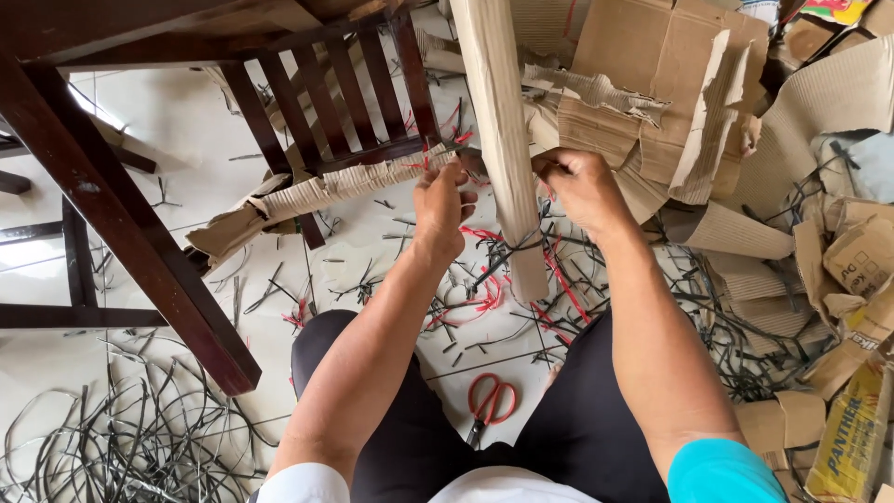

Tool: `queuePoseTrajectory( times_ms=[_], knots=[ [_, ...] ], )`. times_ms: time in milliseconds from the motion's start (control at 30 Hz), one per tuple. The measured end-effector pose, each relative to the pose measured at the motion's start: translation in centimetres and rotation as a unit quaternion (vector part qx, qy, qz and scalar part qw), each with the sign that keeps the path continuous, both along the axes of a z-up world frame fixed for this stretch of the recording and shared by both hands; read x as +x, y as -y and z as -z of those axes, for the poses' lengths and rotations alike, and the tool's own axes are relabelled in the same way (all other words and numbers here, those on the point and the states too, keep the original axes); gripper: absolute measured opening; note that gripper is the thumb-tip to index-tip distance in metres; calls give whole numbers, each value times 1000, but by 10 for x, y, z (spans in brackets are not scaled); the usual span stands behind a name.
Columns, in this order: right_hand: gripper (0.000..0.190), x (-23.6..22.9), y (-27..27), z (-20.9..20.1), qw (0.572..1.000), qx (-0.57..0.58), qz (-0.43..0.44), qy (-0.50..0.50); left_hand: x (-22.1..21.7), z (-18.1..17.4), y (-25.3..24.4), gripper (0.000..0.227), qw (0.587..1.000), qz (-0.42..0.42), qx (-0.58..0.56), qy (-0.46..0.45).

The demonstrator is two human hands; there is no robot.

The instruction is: The person sits on the floor and ties black and red cords around a cylindrical cardboard roll. They use their hands to wrap and knot the cords, occasionally using scissors to trim the excess cord. The person repeats this process multiple times on the same roll.

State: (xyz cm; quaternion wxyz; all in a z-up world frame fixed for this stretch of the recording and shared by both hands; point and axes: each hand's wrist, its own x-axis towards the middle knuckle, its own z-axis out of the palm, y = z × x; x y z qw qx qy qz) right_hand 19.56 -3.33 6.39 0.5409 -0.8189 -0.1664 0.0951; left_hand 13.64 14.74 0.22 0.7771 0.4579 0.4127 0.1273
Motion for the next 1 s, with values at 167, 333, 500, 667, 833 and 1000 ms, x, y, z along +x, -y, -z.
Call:
queuePoseTrajectory(
  times_ms=[167,333,500,667,833,1000],
  knots=[
    [17,-1,32,-25,996,-21,71,49,-22,-14,21,35,999,35,-34,-21],
    [15,8,72,-15,976,-190,85,68,-58,-53,49,35,993,117,1,-8],
    [28,-28,63,-51,919,-390,-50,-11,-76,-19,57,62,977,203,47,-50],
    [30,-30,70,-34,902,-411,-124,-39,-108,-47,71,40,931,214,293,-41],
    [31,-37,73,-27,890,-416,-176,-63,-134,-5,91,42,900,317,293,-62],
    [31,-48,73,-25,889,-403,-188,-112,-126,30,73,70,876,364,308,-71]
  ],
)
